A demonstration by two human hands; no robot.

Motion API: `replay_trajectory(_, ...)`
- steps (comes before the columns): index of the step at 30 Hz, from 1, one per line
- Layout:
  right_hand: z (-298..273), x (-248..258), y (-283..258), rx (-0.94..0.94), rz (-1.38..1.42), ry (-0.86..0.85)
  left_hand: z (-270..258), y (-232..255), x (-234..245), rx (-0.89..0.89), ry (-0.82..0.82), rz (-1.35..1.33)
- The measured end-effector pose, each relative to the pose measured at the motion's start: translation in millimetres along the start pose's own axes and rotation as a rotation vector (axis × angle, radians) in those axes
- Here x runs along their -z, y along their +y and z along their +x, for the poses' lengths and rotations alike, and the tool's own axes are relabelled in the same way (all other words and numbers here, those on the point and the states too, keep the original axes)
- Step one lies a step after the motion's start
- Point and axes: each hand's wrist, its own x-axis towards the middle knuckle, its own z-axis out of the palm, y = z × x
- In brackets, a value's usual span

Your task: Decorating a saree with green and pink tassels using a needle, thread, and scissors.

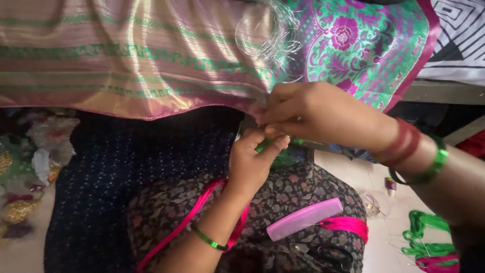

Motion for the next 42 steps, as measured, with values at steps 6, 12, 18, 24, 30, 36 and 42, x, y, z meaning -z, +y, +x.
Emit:
replay_trajectory(6, 11.2, -15.6, 9.6, -0.160, -0.684, -0.199, 0.9, 35.9, 4.7, -0.420, 0.200, 0.528)
replay_trajectory(12, -0.4, -14.0, 12.1, -0.075, -0.485, -0.105, 4.5, 35.2, -3.9, -0.577, 0.179, 0.722)
replay_trajectory(18, -51.8, -24.3, -5.7, -0.651, -0.087, 0.312, 4.6, -37.4, -27.3, 0.347, -0.067, -0.503)
replay_trajectory(24, -80.6, -64.3, 20.7, -0.816, 0.870, 0.534, -1.7, -29.9, -27.3, 0.163, 0.005, -0.261)
replay_trajectory(30, -90.3, -94.9, 43.4, -0.836, 1.063, 0.588, -3.2, 1.1, -17.0, -0.251, 0.107, 0.291)
replay_trajectory(36, -83.4, -100.0, 34.9, -0.779, 1.008, 0.644, -6.9, 9.2, -13.6, -0.245, 0.066, 0.362)
replay_trajectory(42, -82.7, -99.9, 30.3, -0.757, 0.886, 0.650, 7.3, 13.2, 3.8, 0.019, 0.036, 0.079)
